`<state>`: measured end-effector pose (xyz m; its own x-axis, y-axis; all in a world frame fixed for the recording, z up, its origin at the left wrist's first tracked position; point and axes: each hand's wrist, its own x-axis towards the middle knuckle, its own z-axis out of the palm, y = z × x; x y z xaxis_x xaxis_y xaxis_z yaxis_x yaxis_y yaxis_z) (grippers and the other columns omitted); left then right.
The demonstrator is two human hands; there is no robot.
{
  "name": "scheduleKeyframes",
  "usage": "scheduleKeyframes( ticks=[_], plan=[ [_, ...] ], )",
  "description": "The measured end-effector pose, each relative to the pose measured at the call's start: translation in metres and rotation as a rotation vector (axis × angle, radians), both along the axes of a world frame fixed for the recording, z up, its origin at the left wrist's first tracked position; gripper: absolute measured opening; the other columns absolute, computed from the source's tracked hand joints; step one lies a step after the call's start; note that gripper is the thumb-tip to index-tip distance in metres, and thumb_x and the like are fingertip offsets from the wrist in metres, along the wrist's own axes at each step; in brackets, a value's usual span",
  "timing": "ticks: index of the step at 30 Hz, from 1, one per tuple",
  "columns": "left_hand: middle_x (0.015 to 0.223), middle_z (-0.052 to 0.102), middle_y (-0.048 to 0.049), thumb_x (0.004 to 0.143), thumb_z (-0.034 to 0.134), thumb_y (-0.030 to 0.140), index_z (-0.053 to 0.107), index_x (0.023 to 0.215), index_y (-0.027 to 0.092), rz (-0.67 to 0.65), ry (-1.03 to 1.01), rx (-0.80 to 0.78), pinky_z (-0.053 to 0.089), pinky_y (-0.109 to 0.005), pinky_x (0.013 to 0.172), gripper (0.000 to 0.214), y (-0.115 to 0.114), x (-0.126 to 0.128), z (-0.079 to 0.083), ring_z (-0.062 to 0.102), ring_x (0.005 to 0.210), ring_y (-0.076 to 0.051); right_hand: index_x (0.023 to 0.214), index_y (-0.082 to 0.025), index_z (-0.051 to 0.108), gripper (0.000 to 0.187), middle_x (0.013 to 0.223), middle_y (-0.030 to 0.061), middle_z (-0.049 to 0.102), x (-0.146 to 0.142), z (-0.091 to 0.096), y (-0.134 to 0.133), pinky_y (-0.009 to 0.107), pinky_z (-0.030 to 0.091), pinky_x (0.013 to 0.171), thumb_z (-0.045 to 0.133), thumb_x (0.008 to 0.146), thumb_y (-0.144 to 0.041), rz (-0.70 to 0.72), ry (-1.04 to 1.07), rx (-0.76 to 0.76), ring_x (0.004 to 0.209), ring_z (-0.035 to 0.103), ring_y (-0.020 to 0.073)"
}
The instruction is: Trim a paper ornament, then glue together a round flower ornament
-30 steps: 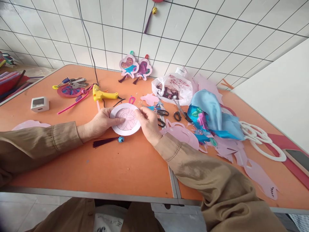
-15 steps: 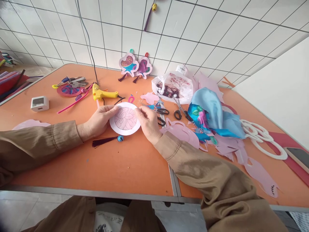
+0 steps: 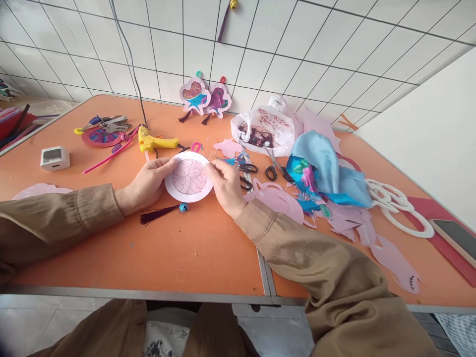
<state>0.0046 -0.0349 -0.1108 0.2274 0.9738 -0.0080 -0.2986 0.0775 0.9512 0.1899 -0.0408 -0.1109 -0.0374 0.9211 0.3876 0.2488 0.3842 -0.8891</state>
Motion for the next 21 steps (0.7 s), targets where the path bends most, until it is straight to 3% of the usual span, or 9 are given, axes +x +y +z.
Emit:
scheduleKeyframes(
  ticks=[21],
  plan=[
    [0.076, 0.069, -0.0059, 0.08, 0.075, 0.047, 0.068, 0.079, 0.012, 0.018, 0.011, 0.016, 0.052, -0.032, 0.075, 0.036, 0.0026, -0.002, -0.0049, 0.063, 0.071, -0.017, 0.058, -0.022, 0.031, 0.039, 0.057, -0.0052, 0.029, -0.0008, 0.0002, -0.0014, 0.028, 0.025, 0.053, 0.052, 0.088, -0.033, 0.01, -0.017, 0.051, 0.055, 0.03, 0.0092]
  ],
)
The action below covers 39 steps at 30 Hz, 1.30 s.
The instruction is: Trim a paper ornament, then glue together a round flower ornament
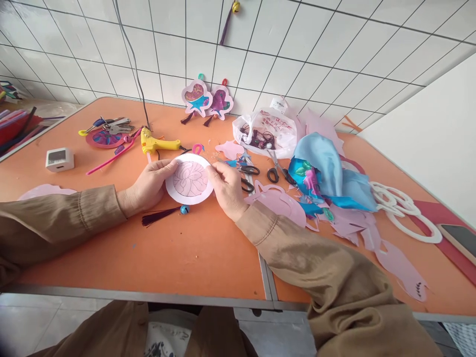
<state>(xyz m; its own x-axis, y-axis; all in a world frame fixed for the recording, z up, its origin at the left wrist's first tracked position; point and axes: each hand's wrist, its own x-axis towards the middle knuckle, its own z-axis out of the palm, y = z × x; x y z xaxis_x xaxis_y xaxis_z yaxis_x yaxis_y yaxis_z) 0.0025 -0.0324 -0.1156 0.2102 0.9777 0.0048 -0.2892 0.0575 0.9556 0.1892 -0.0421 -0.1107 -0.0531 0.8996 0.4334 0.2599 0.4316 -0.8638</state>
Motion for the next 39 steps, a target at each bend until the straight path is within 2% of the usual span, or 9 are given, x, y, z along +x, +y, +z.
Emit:
scheduleKeyframes(
  ticks=[9, 15, 20, 28, 32, 39],
  plan=[
    [0.075, 0.068, -0.0065, 0.079, 0.075, 0.048, 0.066, 0.075, 0.012, -0.009, 0.025, -0.006, 0.051, -0.033, 0.075, 0.038, -0.0015, 0.0011, 0.0035, 0.063, 0.072, -0.018, 0.058, -0.022, 0.036, 0.036, 0.057, -0.0051, 0.031, 0.0006, -0.0004, 0.0008, 0.027, 0.025, 0.051, 0.052, 0.088, -0.035, 0.001, -0.016, 0.032, 0.055, 0.03, 0.0094],
    [0.077, 0.068, -0.0077, 0.085, 0.069, 0.046, 0.066, 0.077, 0.011, -0.021, 0.019, 0.002, 0.049, -0.035, 0.078, 0.036, -0.0025, 0.0006, 0.0027, 0.062, 0.074, -0.019, 0.058, -0.022, 0.035, 0.037, 0.057, -0.0052, 0.03, 0.0002, 0.0002, 0.0001, 0.027, 0.025, 0.05, 0.053, 0.088, -0.034, -0.001, -0.006, 0.031, 0.054, 0.03, 0.0094],
    [0.075, 0.069, -0.007, 0.08, 0.073, 0.049, 0.067, 0.077, 0.013, -0.003, 0.011, 0.01, 0.051, -0.033, 0.073, 0.038, -0.0022, 0.0004, 0.0, 0.064, 0.074, -0.02, 0.059, -0.021, 0.039, 0.036, 0.057, -0.0048, 0.034, -0.0003, 0.0013, -0.0022, 0.027, 0.029, 0.05, 0.054, 0.088, -0.036, 0.006, 0.006, -0.026, 0.054, 0.034, 0.0097],
    [0.08, 0.072, -0.0088, 0.075, 0.076, 0.056, 0.071, 0.089, 0.01, 0.036, 0.035, -0.042, 0.052, -0.033, 0.073, 0.049, -0.0072, 0.0006, 0.0027, 0.065, 0.076, -0.021, 0.058, -0.022, 0.041, 0.036, 0.053, -0.006, 0.037, -0.0007, 0.0018, -0.0042, 0.026, 0.031, 0.046, 0.054, 0.087, -0.04, 0.016, 0.016, -0.115, 0.046, 0.04, 0.0091],
    [0.077, 0.071, -0.007, 0.073, 0.077, 0.06, 0.07, 0.086, 0.011, 0.033, 0.039, -0.058, 0.05, -0.031, 0.071, 0.051, -0.0075, 0.0003, 0.0037, 0.063, 0.073, -0.019, 0.058, -0.022, 0.042, 0.037, 0.052, -0.006, 0.038, -0.0009, 0.0023, -0.0026, 0.025, 0.032, 0.044, 0.054, 0.087, -0.041, 0.028, 0.022, -0.136, 0.044, 0.041, 0.0095],
    [0.079, 0.072, -0.0057, 0.077, 0.074, 0.06, 0.07, 0.084, 0.013, 0.017, 0.071, -0.056, 0.049, -0.03, 0.071, 0.048, -0.0083, -0.0018, 0.0046, 0.062, 0.071, -0.017, 0.059, -0.022, 0.039, 0.04, 0.054, -0.0055, 0.037, 0.0002, 0.0023, -0.0037, 0.024, 0.032, 0.044, 0.054, 0.089, -0.044, 0.03, 0.015, -0.192, 0.047, 0.041, 0.0096]
  ],
)
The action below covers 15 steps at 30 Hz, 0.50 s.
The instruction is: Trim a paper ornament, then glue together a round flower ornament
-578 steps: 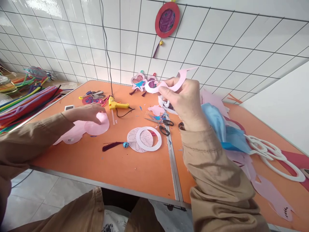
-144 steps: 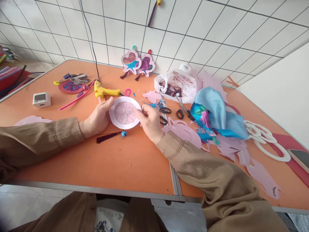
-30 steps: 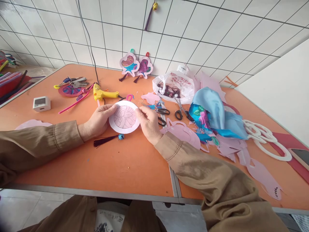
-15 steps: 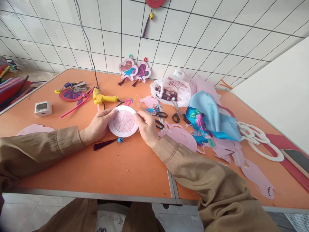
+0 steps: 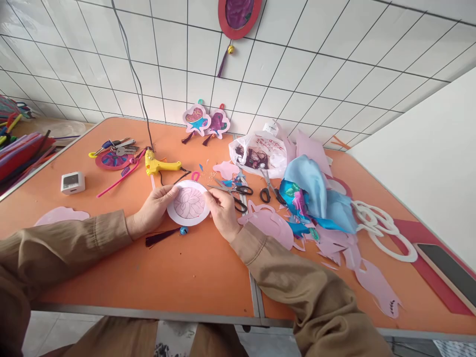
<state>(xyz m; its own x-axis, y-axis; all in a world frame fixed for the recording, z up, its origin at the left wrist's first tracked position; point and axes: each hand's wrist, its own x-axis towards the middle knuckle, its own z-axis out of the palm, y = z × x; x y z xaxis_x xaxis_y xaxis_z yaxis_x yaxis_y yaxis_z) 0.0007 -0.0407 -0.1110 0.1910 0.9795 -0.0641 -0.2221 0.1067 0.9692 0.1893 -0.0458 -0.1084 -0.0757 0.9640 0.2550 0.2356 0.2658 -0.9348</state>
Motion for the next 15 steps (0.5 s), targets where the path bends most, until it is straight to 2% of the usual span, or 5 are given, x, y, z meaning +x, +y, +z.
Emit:
scheduleKeyframes(
  ticks=[7, 15],
  plan=[
    [0.085, 0.073, -0.0089, 0.077, 0.072, 0.062, 0.072, 0.091, 0.011, -0.056, -0.014, -0.022, 0.051, -0.032, 0.073, 0.053, -0.0029, -0.0022, 0.0029, 0.065, 0.078, -0.02, 0.058, -0.022, 0.034, 0.043, 0.057, -0.0052, 0.028, 0.0017, 0.002, 0.0005, 0.026, 0.027, 0.05, 0.056, 0.088, -0.043, -0.025, -0.009, 0.024, 0.055, 0.03, 0.0102],
    [0.082, 0.075, -0.0087, 0.071, 0.081, 0.056, 0.075, 0.089, 0.011, -0.124, -0.006, -0.058, 0.052, -0.03, 0.068, 0.048, -0.0034, -0.0004, 0.008, 0.066, 0.071, -0.018, 0.059, -0.021, 0.041, 0.04, 0.06, -0.0042, 0.032, 0.0039, 0.006, 0.0015, 0.027, 0.027, 0.052, 0.057, 0.087, -0.044, -0.048, -0.015, 0.028, 0.058, 0.031, 0.0112]
  ],
)
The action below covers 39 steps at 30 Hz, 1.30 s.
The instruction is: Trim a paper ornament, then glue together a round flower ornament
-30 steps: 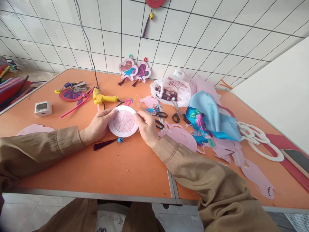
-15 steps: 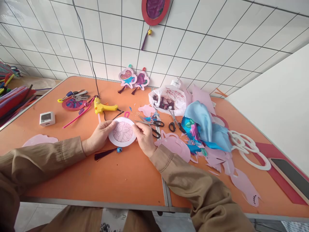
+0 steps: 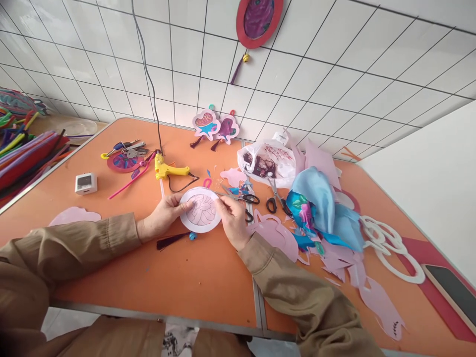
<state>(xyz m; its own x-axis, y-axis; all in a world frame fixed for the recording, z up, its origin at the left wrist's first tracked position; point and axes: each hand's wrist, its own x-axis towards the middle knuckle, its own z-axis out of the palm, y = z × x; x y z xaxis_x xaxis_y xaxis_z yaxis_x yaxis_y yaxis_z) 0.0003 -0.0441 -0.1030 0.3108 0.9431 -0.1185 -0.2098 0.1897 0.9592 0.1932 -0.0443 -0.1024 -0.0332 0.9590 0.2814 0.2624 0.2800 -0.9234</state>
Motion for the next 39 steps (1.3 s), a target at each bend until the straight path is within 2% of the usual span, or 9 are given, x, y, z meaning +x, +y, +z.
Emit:
scheduleKeyframes(
  ticks=[8, 16, 20, 22, 25, 28, 32, 36, 39],
  plan=[
    [0.08, 0.075, -0.009, 0.072, 0.08, 0.056, 0.075, 0.088, 0.01, 0.021, 0.017, 0.003, 0.052, -0.029, 0.068, 0.049, 0.004, -0.001, -0.005, 0.066, 0.07, -0.018, 0.069, -0.02, 0.058, 0.04, 0.057, -0.0036, 0.047, 0.012, 0.004, 0.008, 0.027, 0.033, 0.048, 0.053, 0.091, -0.053, -0.026, 0.045, -0.028, 0.051, 0.041, 0.011],
    [0.077, 0.074, -0.008, 0.07, 0.081, 0.056, 0.073, 0.088, 0.01, 0.022, 0.0, -0.001, 0.051, -0.03, 0.068, 0.05, 0.004, -0.001, -0.002, 0.064, 0.069, -0.018, 0.075, -0.018, 0.066, 0.025, 0.061, -0.0019, 0.061, 0.018, 0.046, 0.039, 0.025, 0.036, 0.045, 0.057, 0.089, -0.037, 0.049, -0.087, 0.02, 0.044, 0.046, 0.0083],
    [0.064, 0.066, -0.0039, 0.069, 0.078, 0.063, 0.068, 0.071, 0.012, -0.061, 0.104, 0.097, 0.044, -0.026, 0.058, 0.052, -0.003, -0.003, 0.005, 0.056, 0.06, -0.014, 0.087, -0.019, 0.07, 0.01, 0.079, 0.0028, 0.071, 0.005, 0.05, 0.075, 0.031, 0.051, 0.066, 0.062, 0.083, -0.024, 0.177, -0.375, 0.215, 0.068, 0.063, 0.0153],
    [0.058, 0.061, -0.0017, 0.067, 0.077, 0.067, 0.064, 0.063, 0.014, -0.183, 0.125, 0.142, 0.041, -0.025, 0.055, 0.055, -0.009, -0.005, 0.011, 0.052, 0.057, -0.012, 0.099, -0.019, 0.071, 0.018, 0.095, 0.0065, 0.073, -0.009, 0.047, 0.091, 0.037, 0.053, 0.08, 0.063, 0.083, -0.019, 0.281, -0.57, 0.328, 0.083, 0.067, 0.02],
    [0.061, 0.063, -0.0026, 0.068, 0.076, 0.067, 0.066, 0.064, 0.014, -0.375, 0.102, 0.12, 0.045, -0.026, 0.057, 0.054, -0.017, -0.006, 0.018, 0.055, 0.058, -0.013, 0.118, -0.017, 0.068, 0.034, 0.124, 0.0125, 0.068, -0.039, 0.041, 0.106, 0.043, 0.048, 0.099, 0.065, 0.085, -0.019, 0.435, -0.811, 0.408, 0.115, 0.061, 0.0274],
    [0.066, 0.068, -0.0053, 0.068, 0.076, 0.066, 0.069, 0.071, 0.014, -0.441, 0.089, 0.053, 0.049, -0.027, 0.057, 0.053, -0.017, -0.007, 0.018, 0.059, 0.06, -0.015, 0.125, -0.016, 0.064, 0.037, 0.129, 0.0138, 0.064, -0.072, 0.032, 0.113, 0.043, 0.046, 0.103, 0.062, 0.088, -0.022, 0.486, -0.956, 0.378, 0.119, 0.058, 0.028],
    [0.057, 0.059, -0.0004, 0.077, 0.07, 0.057, 0.064, 0.075, 0.017, -0.445, 0.303, 0.033, 0.04, -0.026, 0.045, 0.041, -0.012, -0.007, 0.013, 0.05, 0.046, -0.013, 0.122, -0.016, 0.063, 0.035, 0.118, 0.0133, 0.066, -0.1, 0.02, 0.123, 0.041, 0.049, 0.092, 0.056, 0.088, -0.013, 0.473, -0.995, 0.341, 0.101, 0.063, 0.0261],
    [0.064, 0.062, -0.0014, 0.083, 0.061, 0.029, 0.061, 0.079, 0.019, -0.367, 0.713, 0.318, 0.04, -0.027, 0.051, 0.011, -0.016, -0.004, 0.014, 0.057, 0.053, -0.016, 0.12, -0.016, 0.062, 0.043, 0.113, 0.0142, 0.062, -0.106, 0.014, 0.134, 0.041, 0.05, 0.086, 0.046, 0.083, 0.0, 0.455, -0.993, 0.347, 0.092, 0.063, 0.0246],
    [0.069, 0.066, -0.0055, 0.086, 0.055, 0.023, 0.065, 0.093, 0.018, -0.368, 1.03, 0.503, 0.042, -0.03, 0.056, 0.013, -0.019, -0.003, 0.015, 0.063, 0.062, -0.022, 0.121, -0.014, 0.061, 0.047, 0.113, 0.0144, 0.06, -0.101, 0.014, 0.14, 0.04, 0.05, 0.092, 0.042, 0.082, 0.002, 0.457, -0.939, 0.39, 0.101, 0.061, 0.0251]
  ],
)
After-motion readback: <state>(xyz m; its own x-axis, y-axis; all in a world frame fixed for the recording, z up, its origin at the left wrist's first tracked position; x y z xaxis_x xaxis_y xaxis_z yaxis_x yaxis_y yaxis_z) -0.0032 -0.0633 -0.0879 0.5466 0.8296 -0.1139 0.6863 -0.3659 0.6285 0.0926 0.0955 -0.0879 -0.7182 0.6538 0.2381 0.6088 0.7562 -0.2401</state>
